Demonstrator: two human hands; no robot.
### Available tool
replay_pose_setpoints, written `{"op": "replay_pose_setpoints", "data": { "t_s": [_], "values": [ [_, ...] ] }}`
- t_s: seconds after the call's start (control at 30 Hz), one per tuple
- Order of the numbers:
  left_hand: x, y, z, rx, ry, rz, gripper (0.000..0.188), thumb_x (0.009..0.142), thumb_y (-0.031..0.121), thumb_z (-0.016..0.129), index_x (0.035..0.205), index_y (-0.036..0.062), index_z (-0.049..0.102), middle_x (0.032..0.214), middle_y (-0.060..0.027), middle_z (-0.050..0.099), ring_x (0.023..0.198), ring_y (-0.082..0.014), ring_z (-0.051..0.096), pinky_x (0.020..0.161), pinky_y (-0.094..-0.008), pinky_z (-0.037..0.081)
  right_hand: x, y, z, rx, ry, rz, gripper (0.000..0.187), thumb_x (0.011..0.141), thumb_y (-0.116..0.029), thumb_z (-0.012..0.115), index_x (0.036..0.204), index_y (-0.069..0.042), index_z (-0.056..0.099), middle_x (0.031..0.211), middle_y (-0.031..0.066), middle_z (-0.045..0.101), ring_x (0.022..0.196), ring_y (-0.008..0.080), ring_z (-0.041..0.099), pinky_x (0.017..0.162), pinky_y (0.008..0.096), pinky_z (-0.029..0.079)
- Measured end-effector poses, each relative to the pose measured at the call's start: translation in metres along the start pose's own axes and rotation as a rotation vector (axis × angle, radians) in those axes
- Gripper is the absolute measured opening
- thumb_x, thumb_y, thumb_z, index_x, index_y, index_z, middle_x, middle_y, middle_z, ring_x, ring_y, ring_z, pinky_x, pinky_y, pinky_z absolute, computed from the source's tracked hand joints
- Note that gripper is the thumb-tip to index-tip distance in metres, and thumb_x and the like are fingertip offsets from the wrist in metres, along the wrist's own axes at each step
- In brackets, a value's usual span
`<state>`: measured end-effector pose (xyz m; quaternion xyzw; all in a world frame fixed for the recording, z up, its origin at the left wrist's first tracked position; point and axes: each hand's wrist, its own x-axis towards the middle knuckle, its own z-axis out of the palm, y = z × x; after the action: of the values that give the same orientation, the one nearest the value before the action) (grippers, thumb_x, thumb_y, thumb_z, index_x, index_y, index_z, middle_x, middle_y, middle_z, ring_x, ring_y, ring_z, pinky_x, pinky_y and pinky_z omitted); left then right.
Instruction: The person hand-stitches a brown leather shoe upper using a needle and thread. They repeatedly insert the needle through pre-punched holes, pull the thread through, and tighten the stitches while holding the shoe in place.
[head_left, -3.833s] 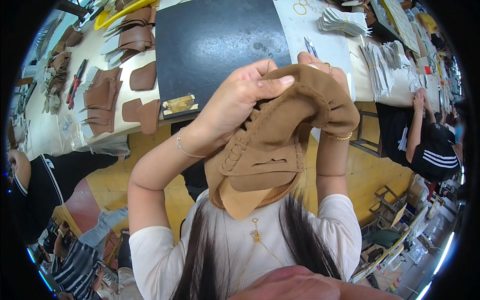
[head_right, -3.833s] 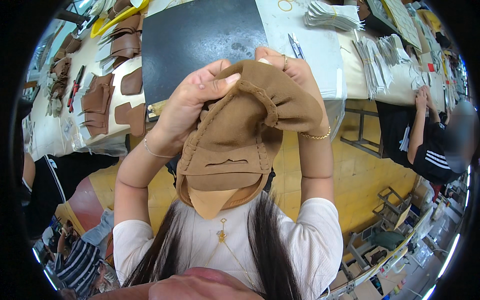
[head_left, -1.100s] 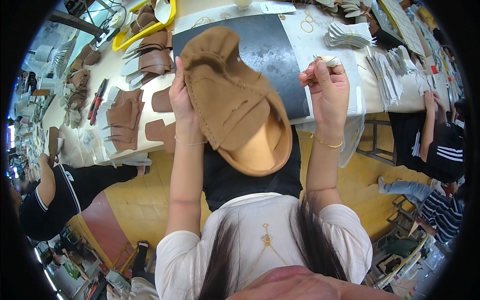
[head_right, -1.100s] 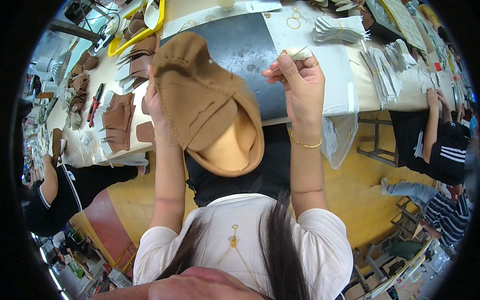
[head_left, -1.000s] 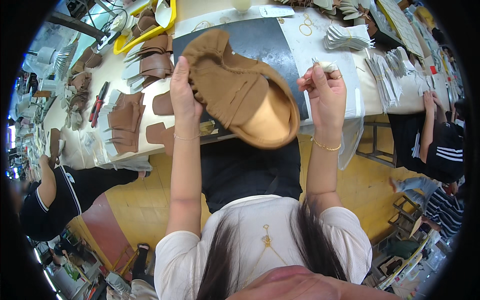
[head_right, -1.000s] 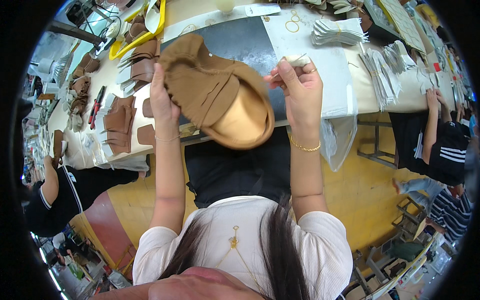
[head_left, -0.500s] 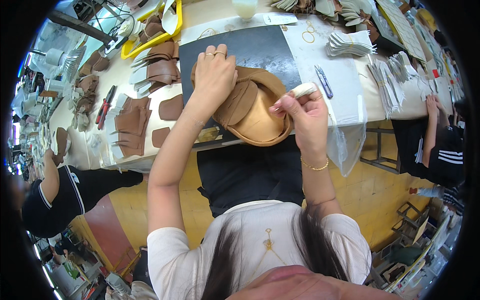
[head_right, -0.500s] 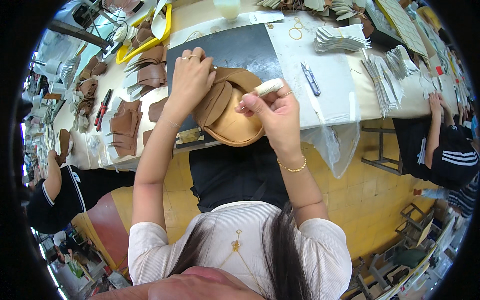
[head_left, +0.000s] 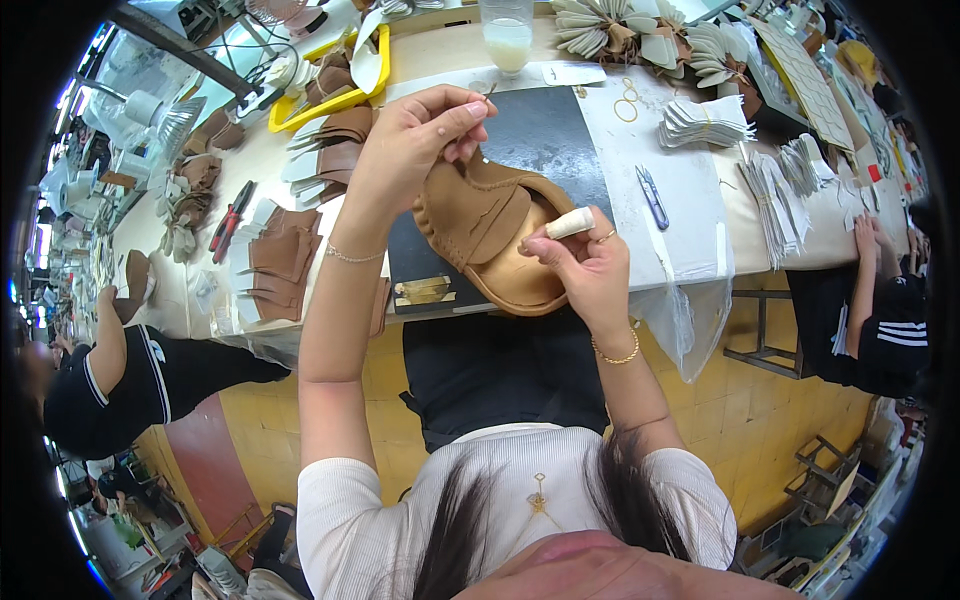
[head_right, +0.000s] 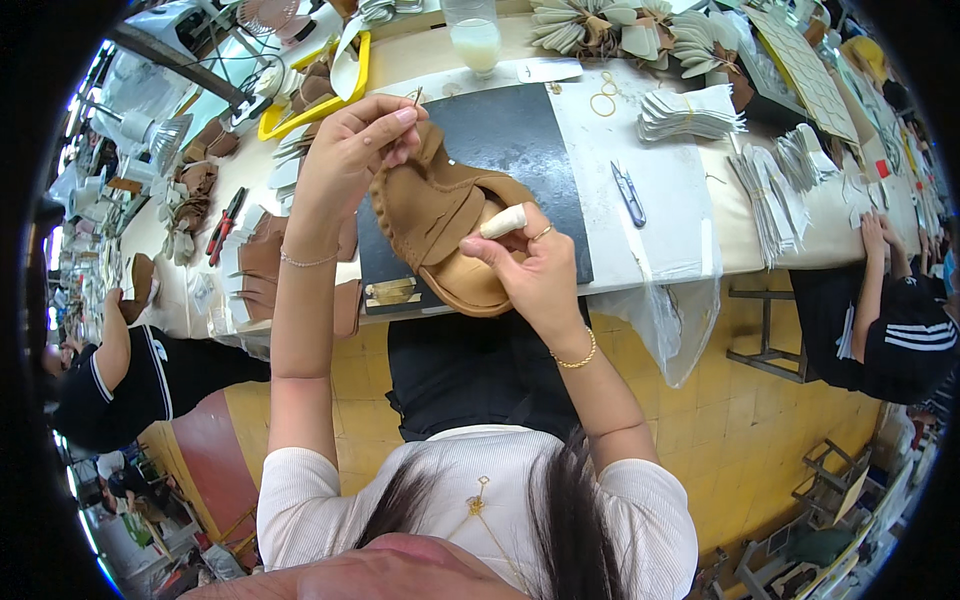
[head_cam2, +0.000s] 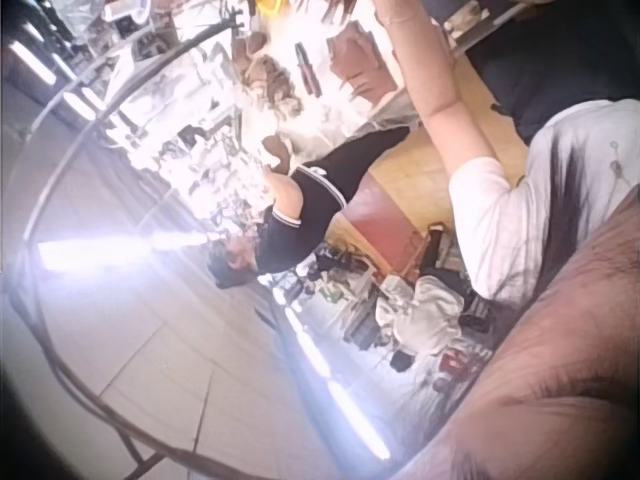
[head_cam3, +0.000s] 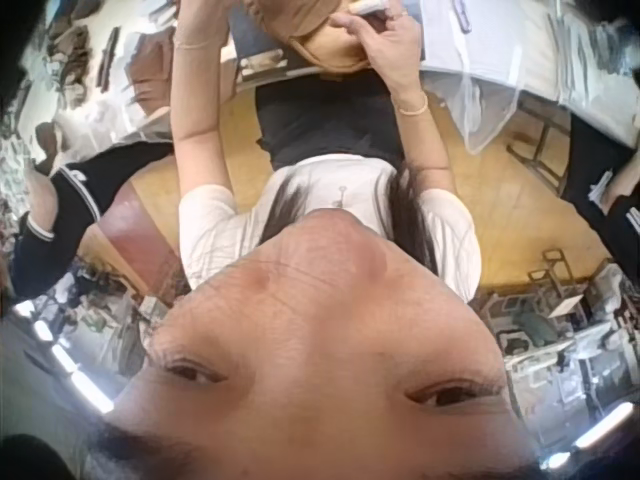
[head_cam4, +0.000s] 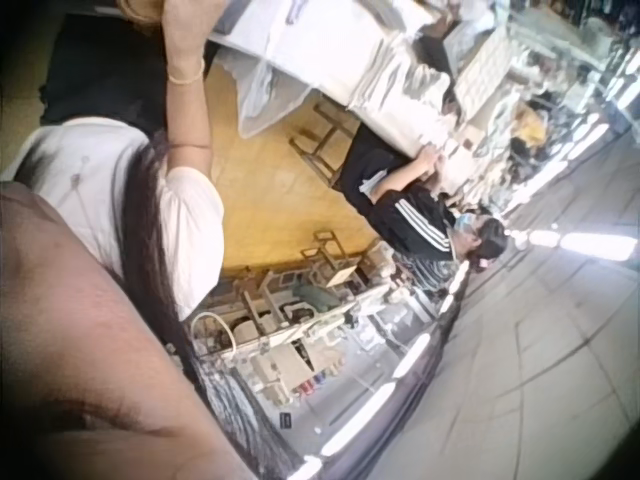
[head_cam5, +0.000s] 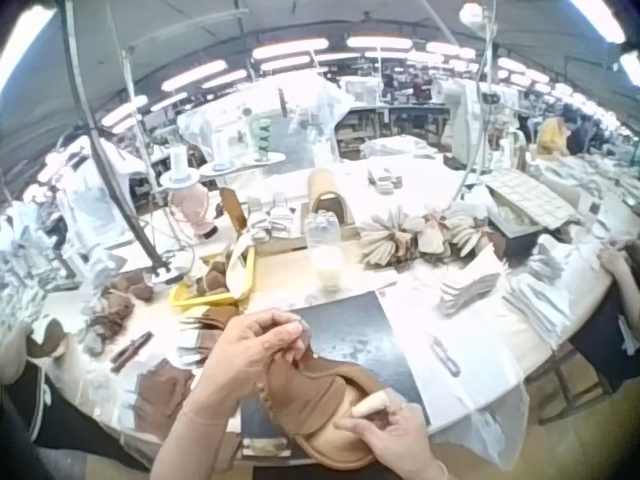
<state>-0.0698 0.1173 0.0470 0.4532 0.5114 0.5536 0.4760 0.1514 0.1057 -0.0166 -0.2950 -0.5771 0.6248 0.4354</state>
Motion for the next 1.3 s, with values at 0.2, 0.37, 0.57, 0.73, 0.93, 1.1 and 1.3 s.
{"op": "replay_pose_setpoints", "data": {
  "t_s": [0.2,0.37,0.57,0.73,0.93,1.1,1.3],
  "values": [
    [-0.038,0.008,0.004,0.006,-0.021,-0.053,0.02,0.092,0.019,0.066,0.097,-0.0007,0.069,0.076,0.002,0.062,0.065,-0.0029,0.049,0.058,-0.0175,0.036,0.016,-0.026,0.012,0.117,-0.06,-0.146,0.018,0.083,0.006,0.07,0.098,0.003,0.061,0.104,0.0104,0.065,0.094,0.0185,0.069,0.084,0.028,0.057],
    [-0.079,-0.006,0.015,-0.25,-0.009,-0.103,0.02,0.091,0.018,0.068,0.098,-0.0005,0.069,0.077,-0.0006,0.063,0.065,-0.0045,0.05,0.058,-0.0179,0.038,0.024,-0.03,0.035,0.224,-0.003,-0.253,0.018,0.078,0.005,0.076,0.092,0.001,0.064,0.1,0.0081,0.064,0.088,0.011,0.065,0.076,0.0229,0.055],
    [-0.101,-0.029,0.016,-0.219,0.169,0.035,0.015,0.09,0.009,0.067,0.099,-0.0021,0.07,0.079,-0.0019,0.065,0.066,-0.0047,0.051,0.061,-0.0188,0.041,0.01,-0.013,0.045,-0.35,0.028,-0.407,0.015,0.076,0.0,0.078,0.089,-0.001,0.07,0.088,0.0051,0.062,0.076,0.0118,0.064,0.065,0.0238,0.052],
    [-0.118,-0.031,0.015,-0.166,0.284,0.073,0.013,0.089,0.006,0.066,0.096,-0.0032,0.071,0.078,0.0,0.064,0.064,-0.003,0.047,0.058,-0.0186,0.037,-0.001,-0.01,0.049,-0.504,-0.019,-0.385,0.015,0.077,-0.005,0.078,0.091,-0.003,0.071,0.075,0.0039,0.059,0.062,0.0116,0.055,0.055,0.0278,0.044],
    [-0.127,-0.024,0.012,-0.176,0.296,0.135,0.011,0.087,0.005,0.068,0.093,-0.0035,0.073,0.073,0.0007,0.059,0.06,-0.0022,0.043,0.054,-0.0191,0.031,-0.01,-0.025,0.056,-0.469,-0.044,-0.314,0.015,0.078,-0.005,0.078,0.091,-0.003,0.071,0.066,0.0017,0.052,0.054,0.0084,0.048,0.048,0.0242,0.038],
    [-0.127,-0.022,0.014,-0.124,0.325,0.189,0.011,0.087,0.004,0.067,0.093,-0.004,0.072,0.072,0.0003,0.058,0.06,-0.0023,0.044,0.053,-0.019,0.032,-0.013,-0.031,0.061,-0.461,-0.042,-0.346,0.014,0.078,-0.005,0.078,0.09,-0.002,0.071,0.065,0.0007,0.05,0.05,0.0069,0.044,0.045,0.0226,0.035],
    [-0.13,-0.024,0.014,-0.14,0.333,0.223,0.011,0.087,0.003,0.068,0.093,-0.0043,0.072,0.071,0.0008,0.057,0.059,-0.002,0.044,0.052,-0.0192,0.031,-0.015,-0.031,0.067,-0.502,-0.032,-0.409,0.013,0.078,-0.002,0.077,0.089,-0.002,0.07,0.065,0.0016,0.051,0.049,0.0067,0.045,0.044,0.0226,0.035]
  ]
}}
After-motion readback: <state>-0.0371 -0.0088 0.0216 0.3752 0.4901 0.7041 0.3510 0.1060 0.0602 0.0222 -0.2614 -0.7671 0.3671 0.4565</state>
